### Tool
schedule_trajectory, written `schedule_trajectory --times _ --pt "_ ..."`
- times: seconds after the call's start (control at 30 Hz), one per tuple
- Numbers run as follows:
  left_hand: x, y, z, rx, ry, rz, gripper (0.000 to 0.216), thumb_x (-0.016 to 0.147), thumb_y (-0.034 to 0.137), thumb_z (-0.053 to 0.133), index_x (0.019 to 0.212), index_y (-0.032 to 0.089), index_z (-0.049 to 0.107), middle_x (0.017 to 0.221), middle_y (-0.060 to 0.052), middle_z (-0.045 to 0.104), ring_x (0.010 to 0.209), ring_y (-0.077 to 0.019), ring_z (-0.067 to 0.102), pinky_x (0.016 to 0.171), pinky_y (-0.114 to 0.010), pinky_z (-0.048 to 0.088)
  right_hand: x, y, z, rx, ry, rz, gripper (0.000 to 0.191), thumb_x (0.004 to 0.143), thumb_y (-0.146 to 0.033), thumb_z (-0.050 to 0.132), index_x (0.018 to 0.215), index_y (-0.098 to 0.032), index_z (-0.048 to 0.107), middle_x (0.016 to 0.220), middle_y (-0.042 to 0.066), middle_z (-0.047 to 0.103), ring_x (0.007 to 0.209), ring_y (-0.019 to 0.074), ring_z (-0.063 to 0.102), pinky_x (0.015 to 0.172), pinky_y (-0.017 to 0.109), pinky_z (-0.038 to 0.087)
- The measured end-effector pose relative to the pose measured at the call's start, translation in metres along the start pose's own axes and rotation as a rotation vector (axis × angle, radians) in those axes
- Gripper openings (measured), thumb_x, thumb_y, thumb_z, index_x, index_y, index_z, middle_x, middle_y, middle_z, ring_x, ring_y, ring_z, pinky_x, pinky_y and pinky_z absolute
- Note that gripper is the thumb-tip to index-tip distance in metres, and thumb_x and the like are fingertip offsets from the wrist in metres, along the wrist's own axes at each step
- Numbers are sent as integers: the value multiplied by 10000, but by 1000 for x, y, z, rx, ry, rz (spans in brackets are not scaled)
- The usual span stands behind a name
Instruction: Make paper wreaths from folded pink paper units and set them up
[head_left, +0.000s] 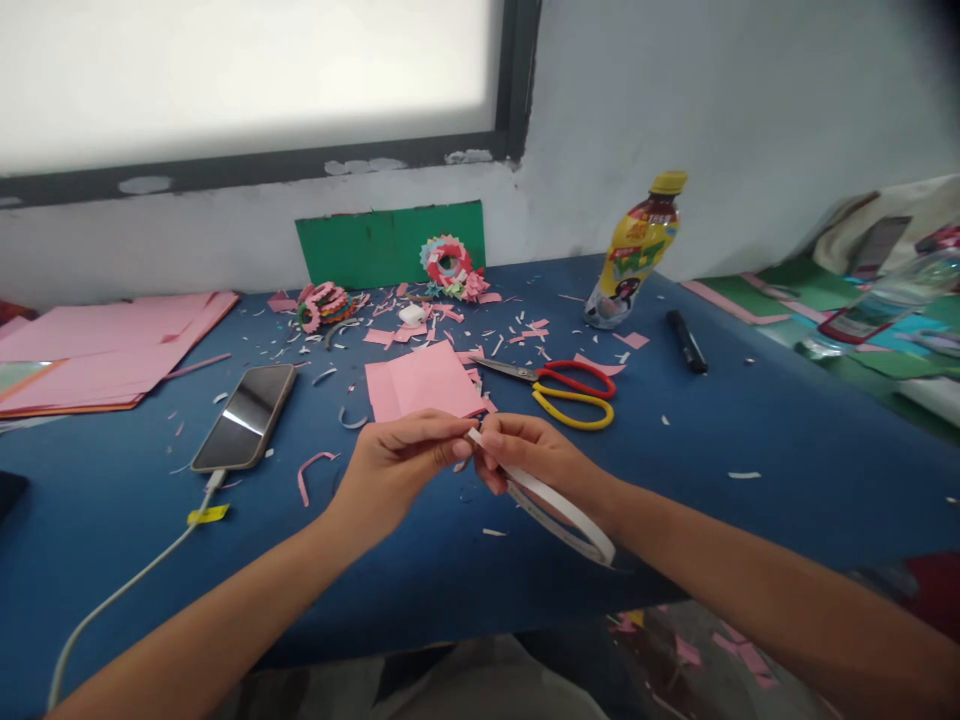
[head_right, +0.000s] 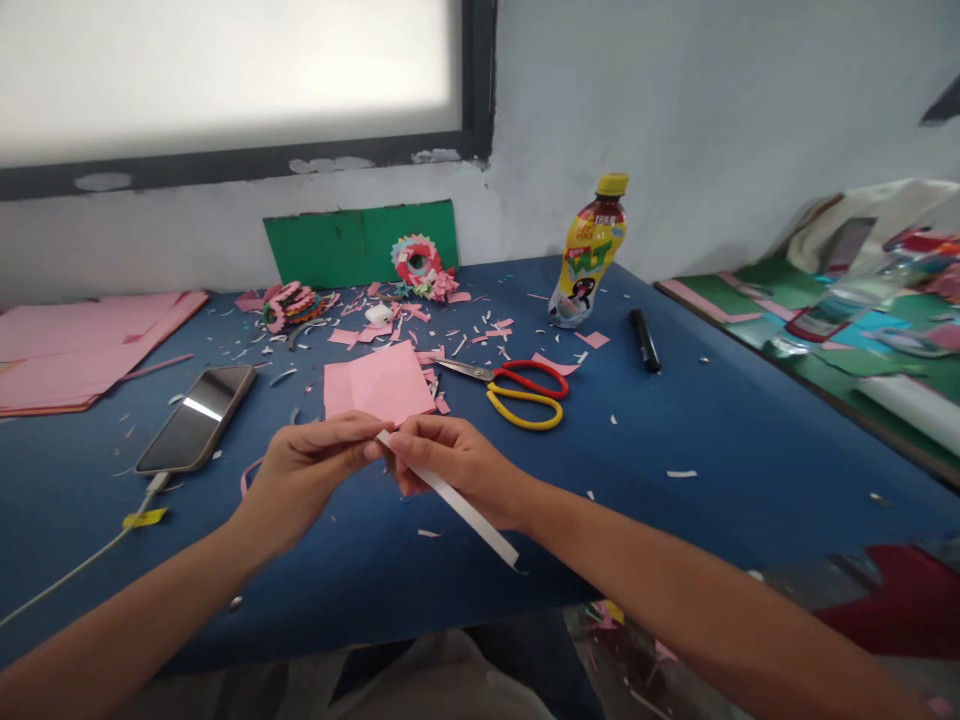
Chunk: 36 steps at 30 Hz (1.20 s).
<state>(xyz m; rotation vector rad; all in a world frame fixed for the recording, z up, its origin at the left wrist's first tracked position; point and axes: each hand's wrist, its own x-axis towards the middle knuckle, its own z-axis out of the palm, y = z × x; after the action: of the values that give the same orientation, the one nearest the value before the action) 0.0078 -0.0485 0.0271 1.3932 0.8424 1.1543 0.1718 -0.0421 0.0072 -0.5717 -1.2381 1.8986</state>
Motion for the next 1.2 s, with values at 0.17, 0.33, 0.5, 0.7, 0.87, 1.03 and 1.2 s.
schedule_trajectory --times 0.17,0.33,0.5,0.7,0.87,1.03,1.2 --pt "-1 0 2 -34 8 -52 108 661 160 721 755 207 738 745 -21 696 671 -131 614 621 -229 504 0 -5 4 -52 23 0 313 738 -414 629 601 -160 508 547 -41 517 491 63 457 494 208 338" --pt "-2 -1 3 -86 8 -76 133 673 144 712 772 229 736 760 4 698 672 -102 619 625 -183 505 -1 -5 5 -43 24 -14 300 751 -384 619 596 -159 497 540 -47 510 481 56 445 489 205 332" --pt "-3 -3 1 -86 -4 -77 135 679 138 709 777 228 735 782 2 694 671 -96 617 622 -173 507 -1 -5 6 -40 25 -17 286 754 -359 618 596 -154 495 544 -44 511 488 52 446 488 199 316" --pt "-3 -2 1 -72 -32 -72 149 698 137 694 800 238 734 778 1 683 665 -102 618 612 -187 506 -2 -4 4 -95 27 -22 296 756 -370 607 590 -161 480 521 -43 497 486 58 423 488 203 301" --pt "-3 -2 2 -62 -51 -64 156 699 132 688 809 232 736 773 -15 663 673 -129 621 615 -233 516 -1 -1 2 -116 18 -50 279 773 -339 590 590 -164 473 521 -48 477 509 65 408 500 207 294" --pt "-3 -2 2 -66 -59 -52 180 686 106 685 797 237 741 777 -17 650 675 -119 621 606 -207 515 0 1 -1 -135 -8 -71 266 789 -308 578 593 -160 475 540 -49 473 529 63 400 517 207 290" --pt "-1 0 1 -23 -84 -15 213 669 72 670 788 233 744 756 -20 650 667 -121 628 599 -193 527 0 -1 -2 -165 2 23 278 753 -340 608 581 -154 492 513 -54 445 504 61 362 491 212 244"
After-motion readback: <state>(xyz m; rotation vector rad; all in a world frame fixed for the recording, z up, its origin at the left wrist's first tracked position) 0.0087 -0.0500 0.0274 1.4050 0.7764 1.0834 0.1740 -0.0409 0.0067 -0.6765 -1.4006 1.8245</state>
